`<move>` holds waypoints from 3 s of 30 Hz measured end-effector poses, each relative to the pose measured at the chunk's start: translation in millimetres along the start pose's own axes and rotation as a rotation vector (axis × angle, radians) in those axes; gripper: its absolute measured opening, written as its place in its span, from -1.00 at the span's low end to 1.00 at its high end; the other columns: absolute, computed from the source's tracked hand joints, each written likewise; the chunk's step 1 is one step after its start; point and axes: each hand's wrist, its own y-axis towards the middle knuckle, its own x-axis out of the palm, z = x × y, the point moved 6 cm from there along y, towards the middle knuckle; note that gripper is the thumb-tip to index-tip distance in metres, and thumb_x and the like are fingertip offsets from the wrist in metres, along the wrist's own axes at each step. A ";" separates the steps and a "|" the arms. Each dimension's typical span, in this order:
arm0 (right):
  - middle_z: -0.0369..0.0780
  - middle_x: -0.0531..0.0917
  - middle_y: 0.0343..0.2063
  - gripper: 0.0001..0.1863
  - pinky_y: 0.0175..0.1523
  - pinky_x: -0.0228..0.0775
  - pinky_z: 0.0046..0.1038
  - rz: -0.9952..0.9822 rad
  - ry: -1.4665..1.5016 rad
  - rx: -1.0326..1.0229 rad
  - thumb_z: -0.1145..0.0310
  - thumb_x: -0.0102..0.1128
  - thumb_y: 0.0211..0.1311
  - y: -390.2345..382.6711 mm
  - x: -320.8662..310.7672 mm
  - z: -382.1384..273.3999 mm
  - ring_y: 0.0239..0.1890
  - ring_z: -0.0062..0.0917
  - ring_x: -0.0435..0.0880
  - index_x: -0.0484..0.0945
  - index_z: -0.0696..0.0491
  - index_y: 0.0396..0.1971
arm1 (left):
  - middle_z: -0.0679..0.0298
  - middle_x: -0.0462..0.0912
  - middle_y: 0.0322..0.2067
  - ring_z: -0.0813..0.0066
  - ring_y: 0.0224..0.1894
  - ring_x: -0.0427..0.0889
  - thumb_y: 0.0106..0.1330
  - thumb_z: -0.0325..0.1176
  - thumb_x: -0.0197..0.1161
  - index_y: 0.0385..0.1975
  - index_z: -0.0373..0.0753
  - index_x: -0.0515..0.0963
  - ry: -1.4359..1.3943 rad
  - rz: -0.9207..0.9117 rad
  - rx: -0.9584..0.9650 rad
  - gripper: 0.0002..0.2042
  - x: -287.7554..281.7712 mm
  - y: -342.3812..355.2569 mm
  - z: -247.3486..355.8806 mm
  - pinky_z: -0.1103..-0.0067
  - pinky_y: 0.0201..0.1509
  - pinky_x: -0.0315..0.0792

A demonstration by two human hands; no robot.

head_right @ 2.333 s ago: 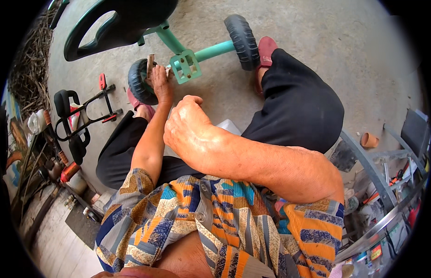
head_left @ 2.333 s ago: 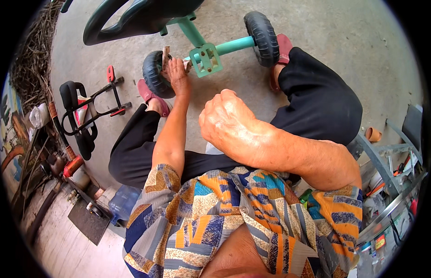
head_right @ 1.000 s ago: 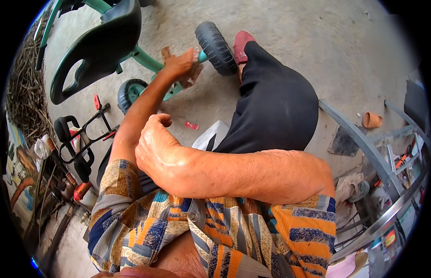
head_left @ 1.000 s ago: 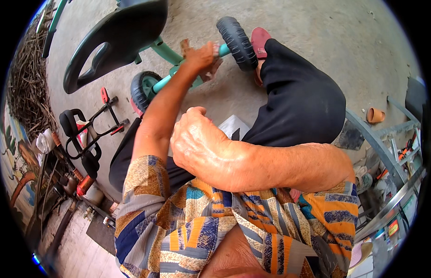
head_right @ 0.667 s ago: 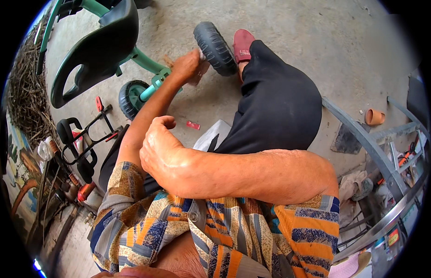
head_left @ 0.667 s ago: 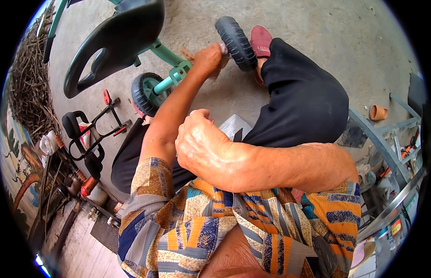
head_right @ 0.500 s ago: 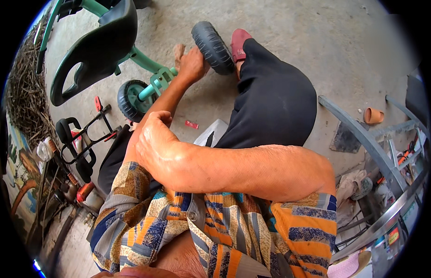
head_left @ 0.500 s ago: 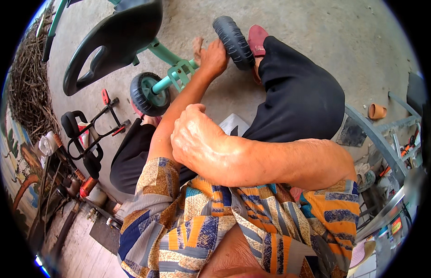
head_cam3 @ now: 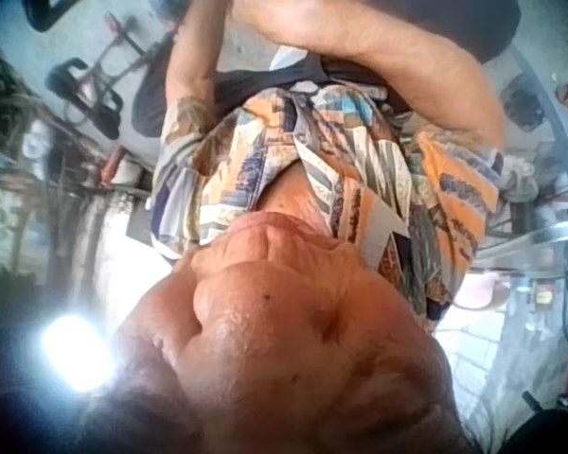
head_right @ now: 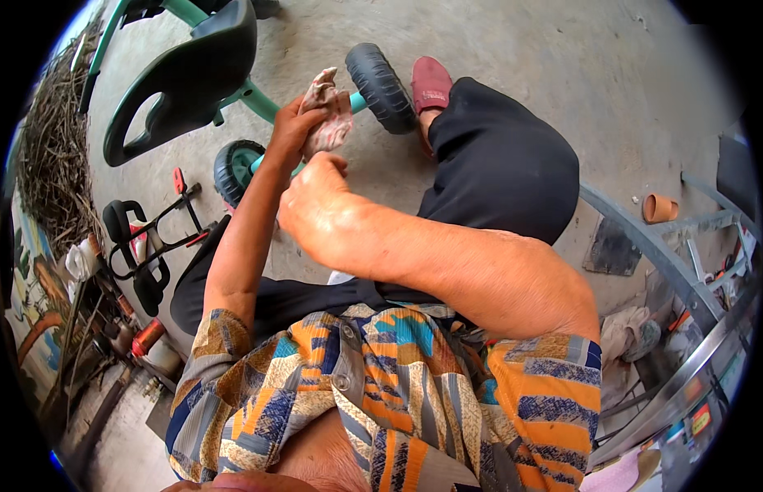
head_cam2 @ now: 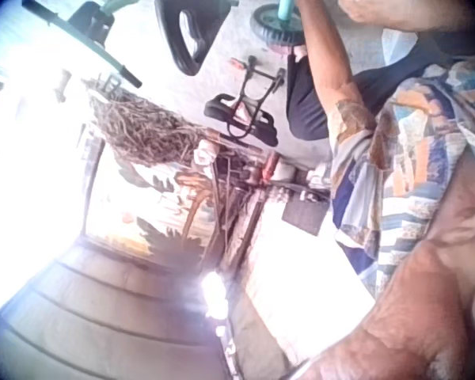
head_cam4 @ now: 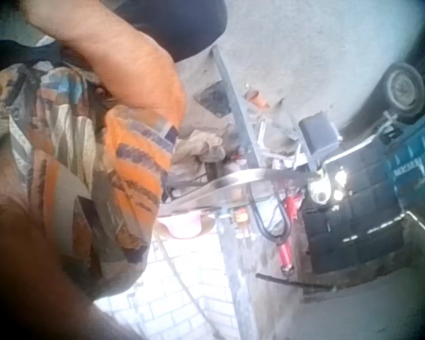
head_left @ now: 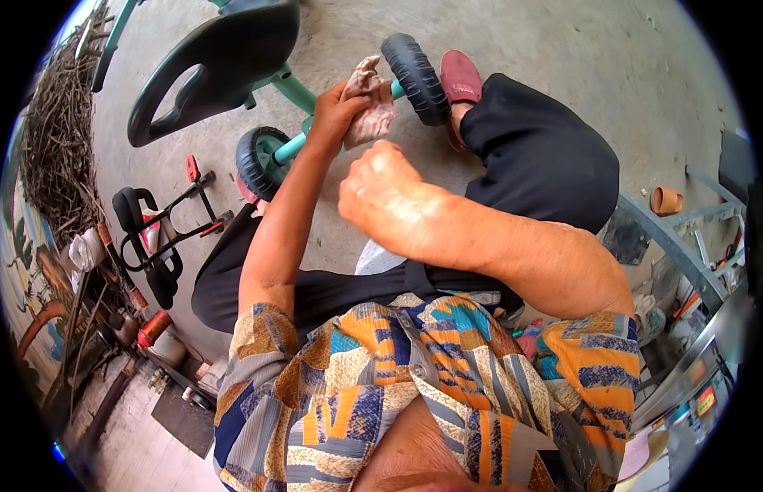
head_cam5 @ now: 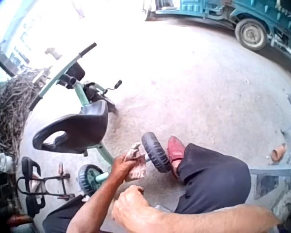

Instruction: The person wipes a tricycle with a cloth, cleaning the handlebars, seat, frame, and wheels.

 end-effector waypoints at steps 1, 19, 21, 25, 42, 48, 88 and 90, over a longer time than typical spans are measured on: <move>-0.35 0.69 -0.48 -0.88 -0.29 0.35 -0.36 0.008 -0.020 0.013 0.34 0.23 -0.06 0.8 2.1 1.9 -0.31 -0.51 0.68 0.70 -0.08 -0.47 | 0.24 0.66 -0.28 0.51 -0.31 0.64 0.19 -0.46 0.20 -0.12 -0.33 0.56 -0.068 -0.007 -0.052 -0.75 -2.6 -10.1 2.4 0.59 -0.19 0.53; -0.09 0.64 -0.15 -0.32 -0.01 0.39 -0.38 0.264 1.414 0.294 0.25 0.21 0.00 39.8 28.1 45.2 -0.10 -0.42 0.60 0.34 0.25 0.15 | 0.23 0.59 -0.02 0.47 -0.02 0.57 0.30 -0.41 0.18 0.16 -0.32 0.41 -0.358 -0.108 -0.052 -0.58 -47.4 -142.8 56.1 0.50 0.13 0.43; -0.17 0.63 -0.12 -0.27 0.03 0.34 -0.46 0.318 1.726 0.385 0.25 0.23 0.00 32.6 28.6 46.7 -0.07 -0.50 0.56 0.30 0.28 0.20 | 0.23 0.56 0.02 0.48 -0.01 0.56 0.28 -0.43 0.18 0.21 -0.32 0.35 -0.341 -0.133 -0.055 -0.53 -48.0 -150.2 65.0 0.51 0.15 0.42; -0.27 0.66 -0.26 -0.60 -0.05 0.38 -0.54 0.198 1.844 0.421 0.25 0.20 0.22 33.4 38.1 57.1 -0.21 -0.60 0.60 0.52 0.18 -0.03 | 0.23 0.52 0.05 0.48 0.06 0.51 0.25 -0.36 0.23 0.27 -0.30 0.27 -0.258 -0.167 -0.067 -0.43 -48.6 -155.5 70.9 0.50 0.20 0.35; -0.29 0.56 -0.45 -0.82 -0.40 0.34 -0.59 0.576 2.130 0.646 0.33 0.09 0.29 32.8 33.4 71.2 -0.55 -0.66 0.48 0.48 0.14 -0.24 | 0.32 0.63 -0.24 0.57 -0.23 0.53 0.13 -0.51 0.21 -0.13 -0.31 0.56 -0.159 0.057 -0.152 -0.73 -59.7 -126.3 42.8 0.62 -0.01 0.34; -0.30 0.51 -0.56 -0.85 -0.58 0.16 -0.66 0.665 2.310 0.405 0.38 0.07 0.34 31.5 20.7 90.6 -0.67 -0.76 0.34 0.45 0.15 -0.22 | 0.19 0.58 -0.12 0.48 -0.09 0.49 0.14 -0.45 0.20 -0.09 -0.37 0.52 -0.018 0.108 -0.302 -0.68 -91.0 -122.0 12.6 0.57 0.02 0.34; -0.30 0.58 -0.46 -0.88 -0.64 0.08 -0.64 0.689 2.167 0.396 0.41 0.02 0.23 13.0 -27.2 102.4 -0.54 -0.67 0.46 0.51 0.12 -0.35 | 0.18 0.33 0.27 0.26 0.34 0.25 0.18 0.09 0.27 0.24 -0.29 0.33 -0.253 -0.455 0.162 -0.27 -3.0 -156.0 78.1 0.33 0.41 0.05; -0.30 0.58 -0.47 -0.88 -0.65 0.08 -0.64 0.633 2.157 0.369 0.41 0.01 0.24 12.2 -28.7 98.3 -0.54 -0.68 0.46 0.51 0.11 -0.34 | 0.18 0.47 0.16 0.28 0.26 0.36 0.43 0.02 -0.04 0.28 -0.22 0.29 -0.937 -0.576 0.020 -0.45 0.4 -149.3 75.0 0.33 0.38 0.16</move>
